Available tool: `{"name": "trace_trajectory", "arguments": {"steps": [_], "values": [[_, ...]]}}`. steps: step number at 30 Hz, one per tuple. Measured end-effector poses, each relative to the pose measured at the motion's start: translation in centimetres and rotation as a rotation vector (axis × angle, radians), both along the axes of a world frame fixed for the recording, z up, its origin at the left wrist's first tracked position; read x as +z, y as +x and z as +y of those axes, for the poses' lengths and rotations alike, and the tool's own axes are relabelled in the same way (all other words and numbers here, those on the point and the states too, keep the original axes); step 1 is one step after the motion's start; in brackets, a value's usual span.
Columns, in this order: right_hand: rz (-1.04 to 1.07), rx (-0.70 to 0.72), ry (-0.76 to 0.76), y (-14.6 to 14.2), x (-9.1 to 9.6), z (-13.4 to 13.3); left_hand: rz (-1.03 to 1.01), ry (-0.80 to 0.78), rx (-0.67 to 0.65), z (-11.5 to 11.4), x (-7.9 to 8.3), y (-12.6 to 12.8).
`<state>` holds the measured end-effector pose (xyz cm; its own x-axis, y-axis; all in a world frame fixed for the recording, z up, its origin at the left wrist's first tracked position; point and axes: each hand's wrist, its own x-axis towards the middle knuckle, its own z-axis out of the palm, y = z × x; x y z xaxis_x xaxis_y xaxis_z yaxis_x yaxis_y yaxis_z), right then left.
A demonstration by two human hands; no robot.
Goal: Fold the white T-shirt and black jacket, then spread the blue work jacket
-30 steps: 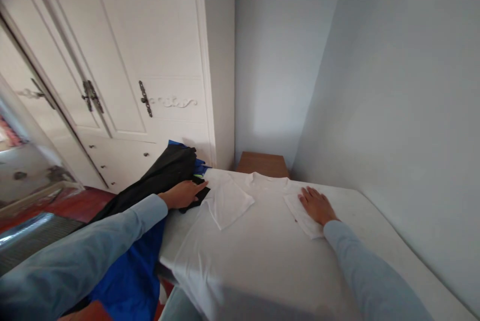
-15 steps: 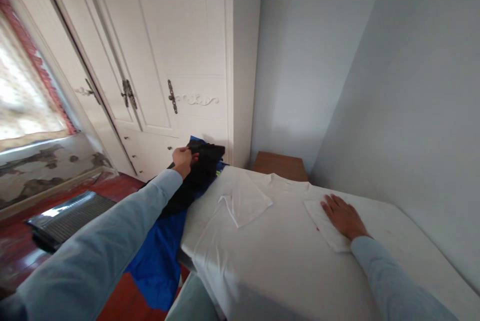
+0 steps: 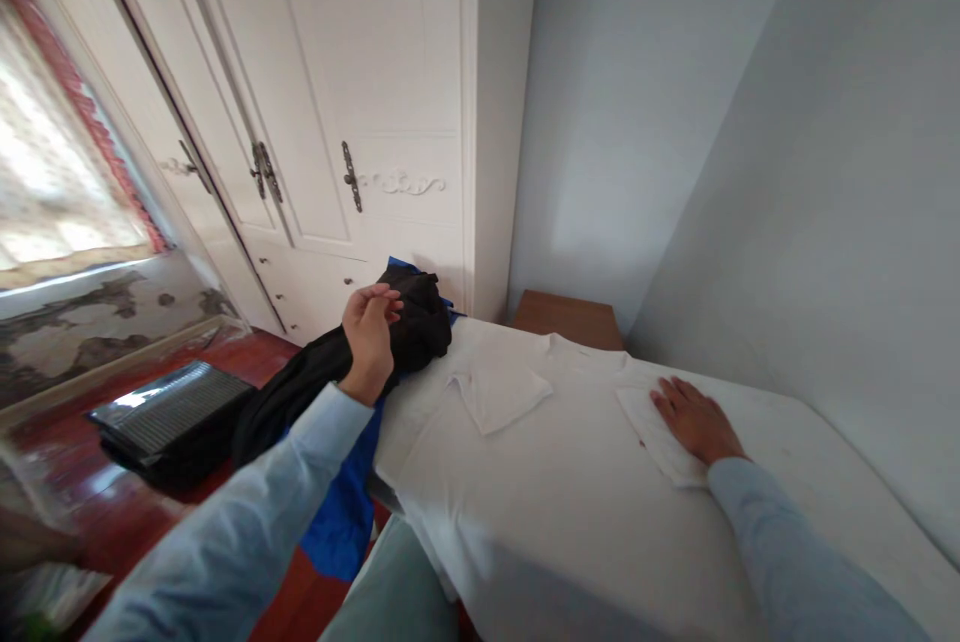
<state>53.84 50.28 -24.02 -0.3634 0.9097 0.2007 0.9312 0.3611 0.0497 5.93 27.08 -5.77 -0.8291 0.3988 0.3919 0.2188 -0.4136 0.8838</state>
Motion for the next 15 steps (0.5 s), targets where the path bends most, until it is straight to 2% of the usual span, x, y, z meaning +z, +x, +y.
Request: {"name": "trace_trajectory", "arguments": {"steps": [1,3,6,9,11,15], "values": [[-0.003,-0.009,-0.037,-0.2,0.4,-0.3,0.027,0.023,-0.056,-1.0,-0.6,2.3],[-0.006,-0.021,-0.084,-0.4,1.2,-0.9,0.195,-0.052,-0.238,-3.1,-2.7,6.6],[-0.026,-0.035,-0.101,-0.6,2.3,-1.9,0.607,-0.336,-0.464,-5.7,-6.9,10.6],[-0.058,-0.049,-0.129,-0.8,3.3,-2.8,0.975,-0.619,-0.49,-6.9,-10.9,11.2],[-0.077,-0.064,-0.168,-1.2,4.0,-3.4,1.119,-0.743,-0.467,-7.4,-12.8,10.6],[-0.09,-0.117,-0.184,-2.8,6.0,-4.7,1.259,-0.811,-0.389,-8.2,-14.5,9.9]]}}
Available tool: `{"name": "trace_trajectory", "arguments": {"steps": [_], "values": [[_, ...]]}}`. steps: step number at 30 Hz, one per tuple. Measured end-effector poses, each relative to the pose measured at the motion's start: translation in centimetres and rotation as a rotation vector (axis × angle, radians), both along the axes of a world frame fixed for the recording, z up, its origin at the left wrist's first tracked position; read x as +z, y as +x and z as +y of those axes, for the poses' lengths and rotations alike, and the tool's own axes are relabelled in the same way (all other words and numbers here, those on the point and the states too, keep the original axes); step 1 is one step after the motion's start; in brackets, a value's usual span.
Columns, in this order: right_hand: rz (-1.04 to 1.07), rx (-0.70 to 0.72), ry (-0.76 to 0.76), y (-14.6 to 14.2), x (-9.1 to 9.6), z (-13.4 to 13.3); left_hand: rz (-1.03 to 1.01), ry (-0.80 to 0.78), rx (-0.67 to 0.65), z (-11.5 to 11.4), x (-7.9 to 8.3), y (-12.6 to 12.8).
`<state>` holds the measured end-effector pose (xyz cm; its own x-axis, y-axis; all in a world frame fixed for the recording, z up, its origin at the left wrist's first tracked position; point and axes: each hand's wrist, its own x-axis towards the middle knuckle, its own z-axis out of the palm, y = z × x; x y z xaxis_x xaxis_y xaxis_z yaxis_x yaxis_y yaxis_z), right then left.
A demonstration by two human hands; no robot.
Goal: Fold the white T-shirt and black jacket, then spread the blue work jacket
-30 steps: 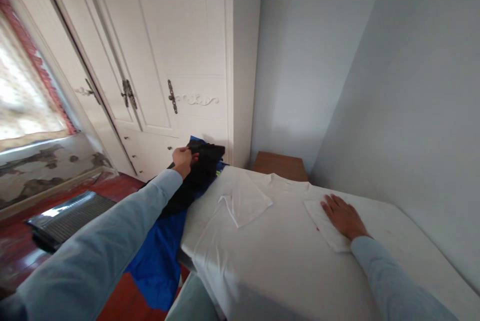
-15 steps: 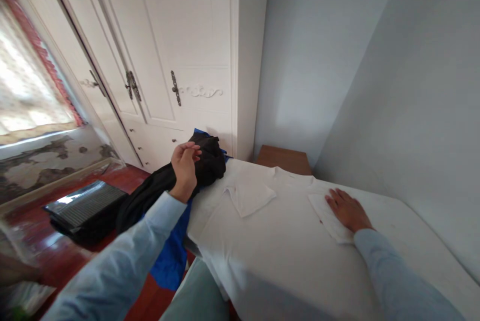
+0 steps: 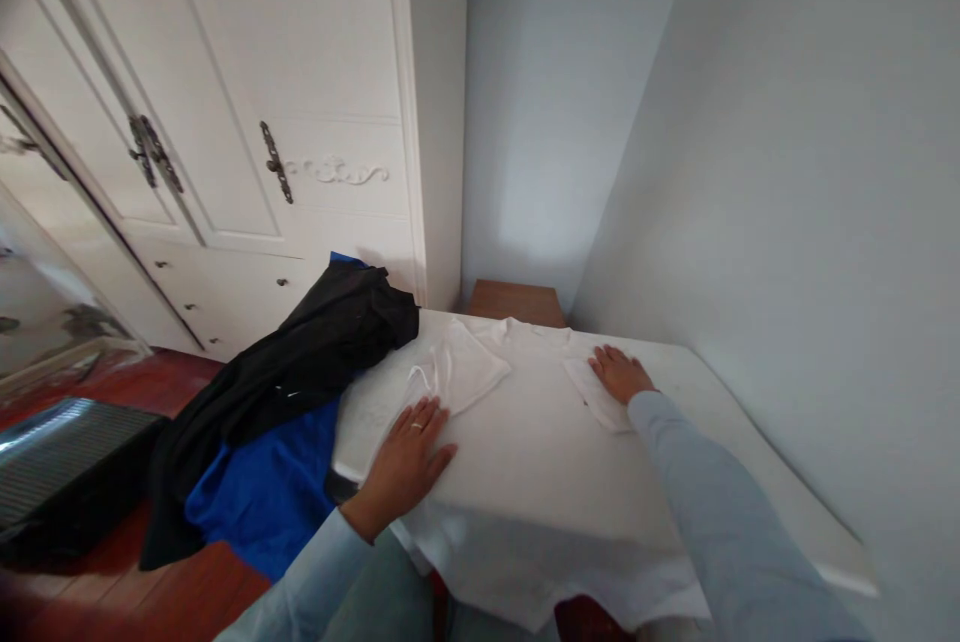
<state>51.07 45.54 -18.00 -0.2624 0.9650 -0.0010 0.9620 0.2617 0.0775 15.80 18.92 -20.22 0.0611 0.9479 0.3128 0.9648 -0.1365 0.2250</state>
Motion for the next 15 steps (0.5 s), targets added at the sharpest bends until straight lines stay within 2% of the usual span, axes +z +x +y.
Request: {"name": "trace_trajectory", "arguments": {"steps": [3,7,11,15], "values": [[0.003,0.025,0.078,-1.8,1.1,-1.7,0.045,0.067,0.031,-0.4,-0.2,0.3],[0.076,0.142,0.171,-5.0,1.3,-5.6,0.056,0.101,0.02,-0.4,-0.3,0.5],[0.288,0.423,0.167,-9.8,1.3,-9.7,0.068,0.097,0.014,-0.3,-0.2,0.4],[0.412,0.701,0.081,-16.1,2.8,-11.6,0.069,0.071,0.011,-0.5,0.3,0.5]]}}
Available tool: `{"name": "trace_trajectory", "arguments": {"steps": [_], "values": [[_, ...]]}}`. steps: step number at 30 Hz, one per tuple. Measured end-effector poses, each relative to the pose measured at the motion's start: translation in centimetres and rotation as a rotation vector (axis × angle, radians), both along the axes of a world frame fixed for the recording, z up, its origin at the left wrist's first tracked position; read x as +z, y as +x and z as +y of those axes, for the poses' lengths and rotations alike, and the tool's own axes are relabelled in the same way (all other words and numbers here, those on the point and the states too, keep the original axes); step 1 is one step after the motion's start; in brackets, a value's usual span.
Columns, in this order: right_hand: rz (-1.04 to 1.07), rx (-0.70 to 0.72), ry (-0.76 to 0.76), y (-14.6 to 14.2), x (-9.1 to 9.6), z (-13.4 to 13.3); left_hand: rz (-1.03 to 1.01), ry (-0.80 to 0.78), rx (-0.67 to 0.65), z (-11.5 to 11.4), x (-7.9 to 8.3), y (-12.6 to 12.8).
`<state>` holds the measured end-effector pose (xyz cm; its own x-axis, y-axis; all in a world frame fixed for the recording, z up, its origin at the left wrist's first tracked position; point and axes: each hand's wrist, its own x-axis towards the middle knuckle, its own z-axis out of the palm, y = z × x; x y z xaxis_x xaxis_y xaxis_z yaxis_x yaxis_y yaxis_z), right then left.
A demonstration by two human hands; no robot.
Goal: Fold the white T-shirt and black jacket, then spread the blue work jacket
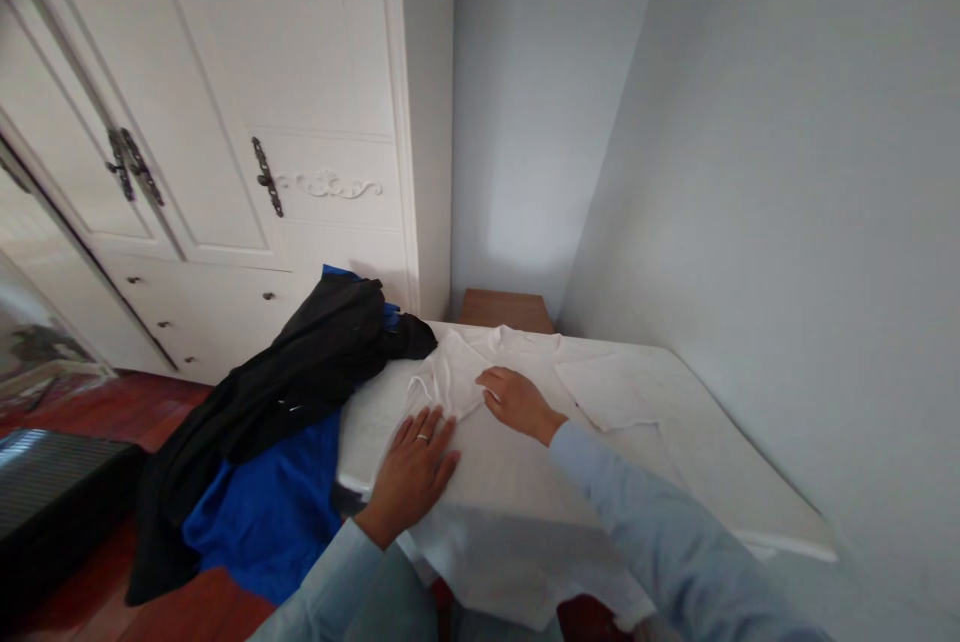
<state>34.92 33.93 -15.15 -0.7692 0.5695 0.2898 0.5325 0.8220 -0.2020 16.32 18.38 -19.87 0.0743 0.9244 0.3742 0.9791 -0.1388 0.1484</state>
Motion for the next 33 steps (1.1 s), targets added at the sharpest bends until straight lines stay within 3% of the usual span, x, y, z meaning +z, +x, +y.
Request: {"name": "trace_trajectory", "arguments": {"steps": [3,6,10,17,22,28,33], "values": [[-0.047,0.096,-0.044,-5.1,1.4,0.0,-0.025,-0.042,0.003,-0.2,0.5,0.1],[-0.179,0.08,-0.058,-9.2,1.9,0.5,-0.062,-0.072,0.0,-0.2,0.7,0.1],[-0.259,0.023,-0.058,-12.2,1.3,1.2,-0.095,-0.07,0.003,-0.3,0.7,0.1],[-0.314,0.011,-0.119,-12.4,1.0,2.7,-0.123,-0.024,0.013,-0.2,0.2,0.3],[-0.237,-0.006,-0.206,-12.1,0.9,2.9,-0.128,0.012,0.028,-0.4,0.3,0.4],[0.066,-0.05,-0.358,-12.0,0.2,2.7,-0.133,0.0,0.028,-0.6,0.4,0.5],[0.45,-0.12,-0.637,-10.1,-0.3,1.8,-0.132,0.008,0.03,-0.5,0.4,0.4]]}}
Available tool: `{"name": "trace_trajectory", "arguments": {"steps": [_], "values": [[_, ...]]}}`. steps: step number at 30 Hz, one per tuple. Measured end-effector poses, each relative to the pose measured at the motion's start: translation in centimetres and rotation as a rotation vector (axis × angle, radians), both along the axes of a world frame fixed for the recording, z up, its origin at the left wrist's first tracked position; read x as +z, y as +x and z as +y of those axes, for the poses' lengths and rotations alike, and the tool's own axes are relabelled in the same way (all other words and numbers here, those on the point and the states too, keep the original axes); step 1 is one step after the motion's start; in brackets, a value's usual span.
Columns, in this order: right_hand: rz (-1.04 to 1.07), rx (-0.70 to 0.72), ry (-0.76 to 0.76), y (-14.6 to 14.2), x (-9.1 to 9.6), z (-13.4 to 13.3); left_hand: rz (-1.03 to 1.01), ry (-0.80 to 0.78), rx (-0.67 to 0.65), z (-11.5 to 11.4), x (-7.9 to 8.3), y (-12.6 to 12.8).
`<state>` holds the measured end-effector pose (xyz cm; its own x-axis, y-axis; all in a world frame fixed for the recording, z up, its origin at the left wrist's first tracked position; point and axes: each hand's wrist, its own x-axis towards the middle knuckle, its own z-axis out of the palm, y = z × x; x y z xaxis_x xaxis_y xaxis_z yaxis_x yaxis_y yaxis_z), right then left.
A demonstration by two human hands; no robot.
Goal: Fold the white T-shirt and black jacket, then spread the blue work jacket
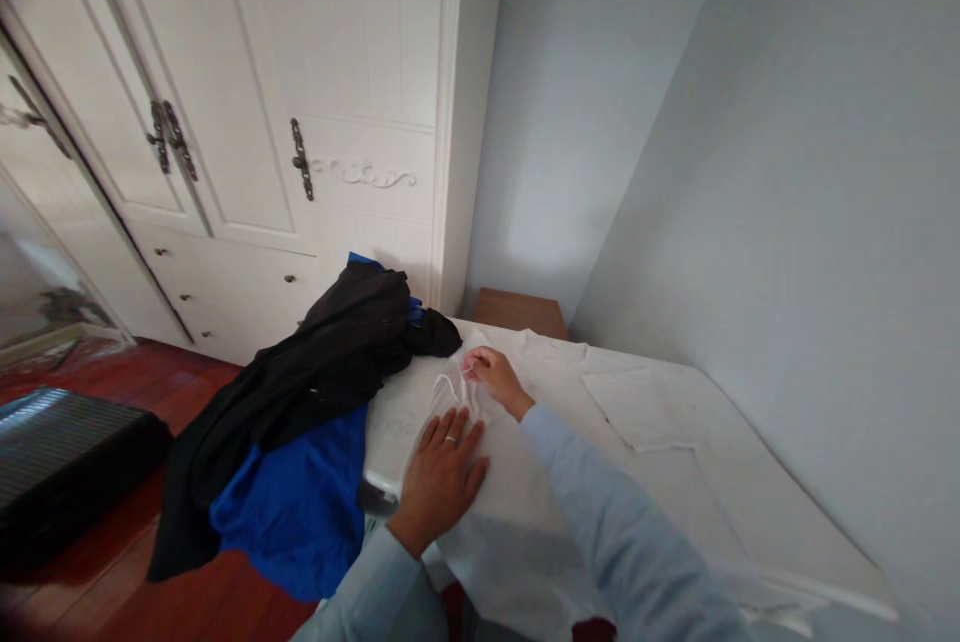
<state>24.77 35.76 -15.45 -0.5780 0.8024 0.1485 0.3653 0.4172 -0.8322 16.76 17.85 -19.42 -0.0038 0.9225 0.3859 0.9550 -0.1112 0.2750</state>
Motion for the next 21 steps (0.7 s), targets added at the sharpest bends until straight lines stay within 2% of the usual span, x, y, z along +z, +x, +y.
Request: {"name": "trace_trajectory", "arguments": {"steps": [1,4,5,6,8,13,18,21], "values": [[0.154,-0.035,-0.148,0.7,0.0,-0.5,0.003,0.001,0.002,0.0,0.1,0.0],[0.686,-0.144,-0.732,3.2,0.5,-2.5,0.02,0.013,0.003,0.1,0.2,0.1],[0.803,-0.167,-0.879,4.0,0.7,-3.4,0.028,0.02,0.004,0.0,0.3,0.1],[0.863,-0.179,-0.963,4.8,0.9,-4.3,0.036,0.026,0.004,0.0,0.3,0.1],[0.919,-0.179,-1.022,6.3,1.1,-6.3,0.056,0.039,0.003,0.0,0.3,0.1],[0.964,-0.146,-1.003,10.1,1.2,-10.8,0.125,0.061,-0.015,0.1,0.3,-0.1],[0.938,-0.205,-1.006,14.2,1.4,-14.3,0.18,0.072,-0.028,0.5,0.1,-0.4],[0.893,-0.284,-1.004,17.5,0.9,-16.2,0.204,0.078,-0.036,0.6,-0.2,-0.5]]}}
